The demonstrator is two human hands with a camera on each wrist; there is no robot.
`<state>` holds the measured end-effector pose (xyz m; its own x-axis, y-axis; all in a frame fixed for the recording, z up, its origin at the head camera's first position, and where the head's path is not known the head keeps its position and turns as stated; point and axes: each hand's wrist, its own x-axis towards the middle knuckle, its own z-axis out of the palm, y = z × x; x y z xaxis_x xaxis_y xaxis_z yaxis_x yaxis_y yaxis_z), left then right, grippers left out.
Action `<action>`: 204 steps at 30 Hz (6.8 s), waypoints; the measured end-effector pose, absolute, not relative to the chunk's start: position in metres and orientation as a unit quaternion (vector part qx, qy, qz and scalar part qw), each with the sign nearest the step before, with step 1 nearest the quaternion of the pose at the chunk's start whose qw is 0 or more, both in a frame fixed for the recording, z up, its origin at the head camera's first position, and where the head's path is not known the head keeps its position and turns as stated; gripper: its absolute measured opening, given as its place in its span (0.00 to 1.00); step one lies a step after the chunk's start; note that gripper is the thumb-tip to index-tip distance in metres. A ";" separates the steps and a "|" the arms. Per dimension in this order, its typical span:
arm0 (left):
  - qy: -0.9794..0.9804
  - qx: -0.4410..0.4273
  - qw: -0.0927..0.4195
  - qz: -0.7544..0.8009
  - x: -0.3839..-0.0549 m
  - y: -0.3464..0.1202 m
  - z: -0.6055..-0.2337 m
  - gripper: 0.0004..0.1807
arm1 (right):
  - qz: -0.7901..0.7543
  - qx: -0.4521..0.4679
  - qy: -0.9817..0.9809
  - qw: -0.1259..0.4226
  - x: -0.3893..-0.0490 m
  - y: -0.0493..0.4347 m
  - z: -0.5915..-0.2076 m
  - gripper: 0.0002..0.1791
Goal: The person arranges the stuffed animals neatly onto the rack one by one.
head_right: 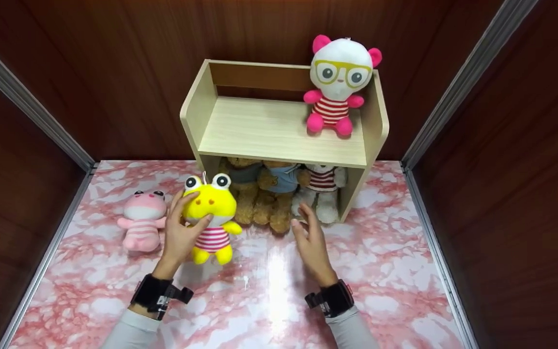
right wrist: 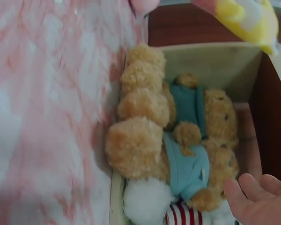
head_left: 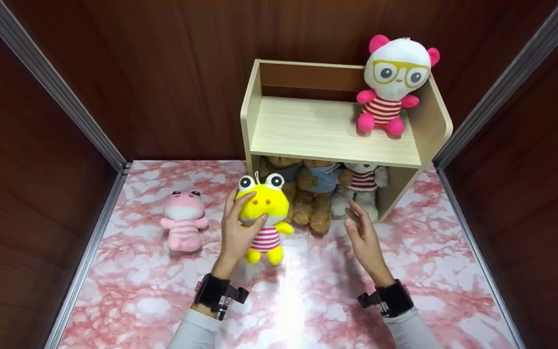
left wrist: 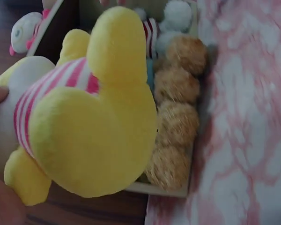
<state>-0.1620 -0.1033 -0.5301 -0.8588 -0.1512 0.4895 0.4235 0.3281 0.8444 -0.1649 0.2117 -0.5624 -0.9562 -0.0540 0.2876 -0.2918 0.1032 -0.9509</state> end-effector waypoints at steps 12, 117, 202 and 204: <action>-0.768 -0.083 0.240 -0.588 -0.167 -0.066 -0.517 0.28 | 0.650 0.190 -0.735 0.027 -0.156 0.167 -0.564 0.32; -0.724 -0.036 0.275 -0.632 -0.145 -0.132 -0.544 0.14 | 0.623 0.052 -0.751 0.212 -0.337 0.168 -0.380 0.30; -0.804 0.125 0.314 -0.490 -0.188 -0.237 -0.595 0.18 | 0.686 0.036 -0.684 0.245 -0.175 0.251 -0.531 0.32; -0.809 0.159 0.312 -0.473 -0.186 -0.243 -0.599 0.21 | 0.679 0.034 -0.694 0.236 -0.170 0.250 -0.528 0.32</action>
<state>-0.1860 -0.2427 -0.5991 -0.7551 -0.5517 0.3542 0.0385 0.5020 0.8640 -0.1696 0.2504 -0.5276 -0.8862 0.2739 0.3737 -0.3677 0.0750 -0.9269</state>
